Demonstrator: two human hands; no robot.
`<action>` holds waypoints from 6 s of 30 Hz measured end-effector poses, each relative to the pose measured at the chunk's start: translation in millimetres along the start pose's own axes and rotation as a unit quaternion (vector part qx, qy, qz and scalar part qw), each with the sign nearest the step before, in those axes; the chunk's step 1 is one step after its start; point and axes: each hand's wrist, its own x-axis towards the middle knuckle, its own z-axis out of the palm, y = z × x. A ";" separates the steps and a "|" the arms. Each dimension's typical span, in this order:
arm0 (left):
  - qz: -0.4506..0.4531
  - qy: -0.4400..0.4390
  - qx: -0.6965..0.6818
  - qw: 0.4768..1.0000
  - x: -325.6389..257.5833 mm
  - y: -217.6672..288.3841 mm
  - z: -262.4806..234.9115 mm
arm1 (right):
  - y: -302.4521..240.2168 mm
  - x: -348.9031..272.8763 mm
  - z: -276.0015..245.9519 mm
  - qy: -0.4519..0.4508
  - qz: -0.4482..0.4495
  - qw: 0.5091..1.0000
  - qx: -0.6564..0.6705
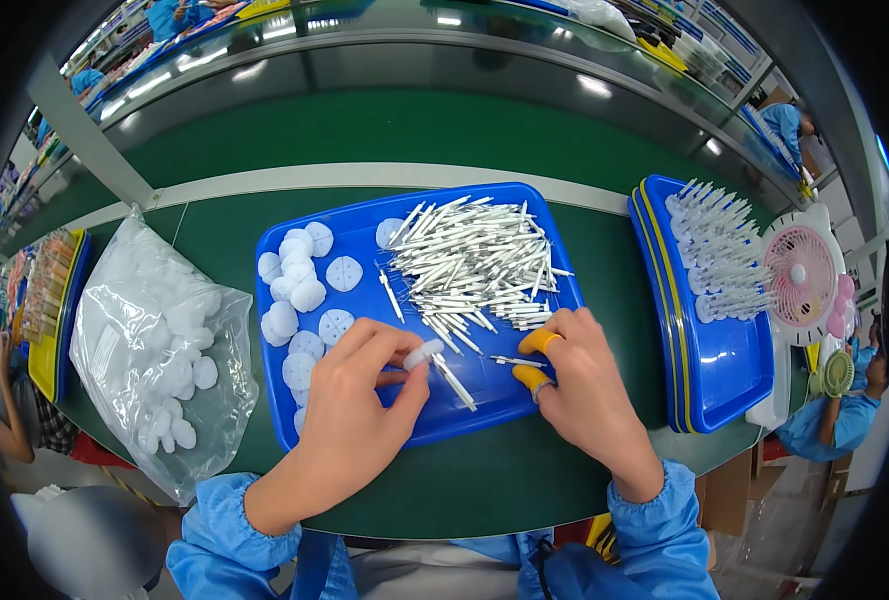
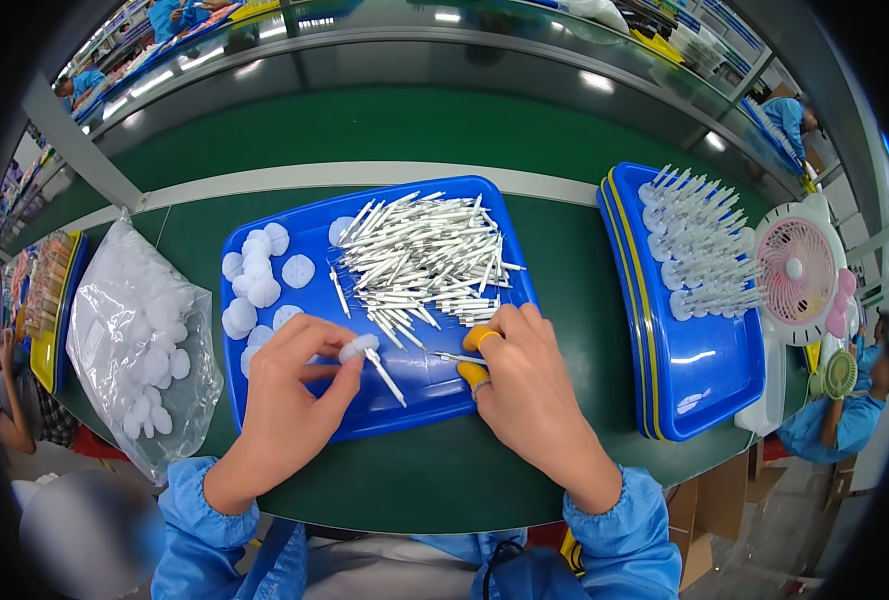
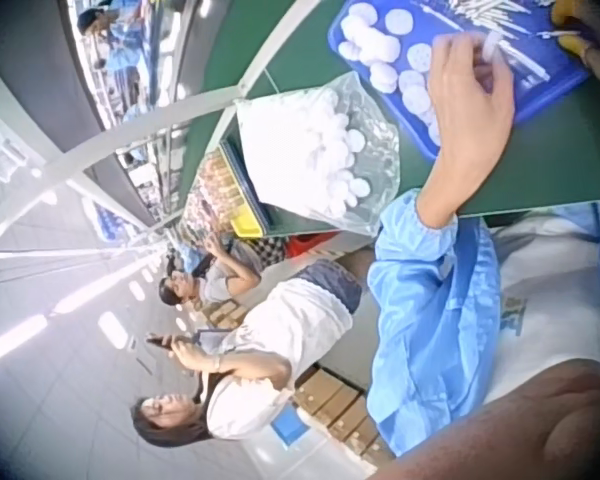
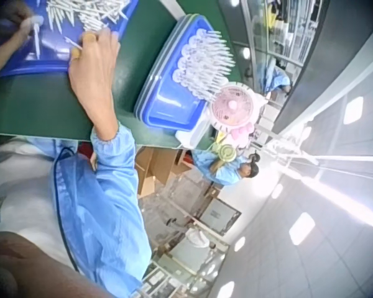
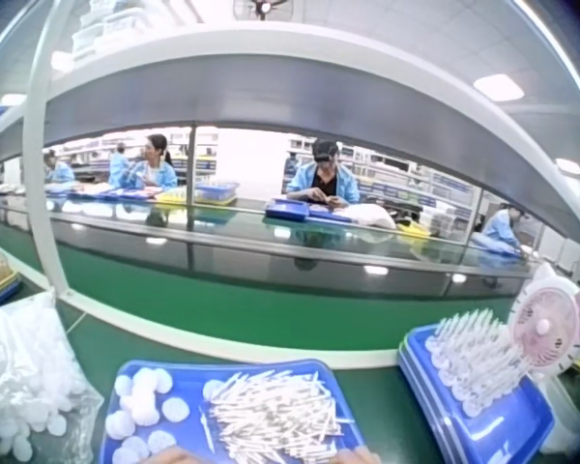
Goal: The person repeatedly picks up a white circular foam piece and a thin white stick, inserts the stick into the foam, and places the assembled unit into a blue tray. This process is repeated continuously throughout the clip.
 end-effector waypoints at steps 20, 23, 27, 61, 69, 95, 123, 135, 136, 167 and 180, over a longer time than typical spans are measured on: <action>-0.004 -0.038 -0.008 0.999 -5.2 -4.1 8.0 | -17.2 -4.6 7.2 -0.075 -0.075 0.986 0.128; -0.021 -0.043 -0.002 0.999 -6.1 -3.5 7.2 | -19.1 -2.5 7.6 -0.076 -0.071 0.988 0.111; -0.002 -0.034 -0.002 0.999 -7.2 -2.4 11.0 | -26.1 -4.8 16.8 -0.037 -0.094 0.987 0.128; -0.060 -0.069 -0.059 0.994 -2.7 -3.3 1.3 | -28.6 -4.7 -6.4 -0.038 -0.066 0.987 0.140; -0.024 -0.050 -0.055 0.997 -3.1 0.2 3.8 | -21.6 -10.0 7.3 -0.053 -0.103 0.981 0.155; 0.074 -0.001 0.097 0.993 -16.4 -2.0 13.8 | -38.2 -11.2 49.2 0.107 -0.101 0.976 0.159; 0.063 0.008 -0.110 0.992 -12.7 -3.3 6.3 | -31.7 -15.4 15.5 0.130 -0.146 0.968 0.155; 0.065 0.003 -0.095 0.993 -12.1 -4.9 5.5 | -36.0 -15.5 9.3 0.082 -0.147 0.970 0.178; 0.064 0.003 -0.097 0.993 -12.2 -4.1 5.6 | -34.7 -15.4 10.0 0.087 -0.147 0.970 0.174; 0.085 -0.007 -0.063 0.994 -12.0 1.9 5.6 | -32.4 -16.5 8.2 0.107 -0.128 0.977 0.134; 0.115 -0.046 -0.018 0.992 -12.5 2.6 2.8 | -36.9 -14.6 9.8 0.090 -0.142 0.975 0.147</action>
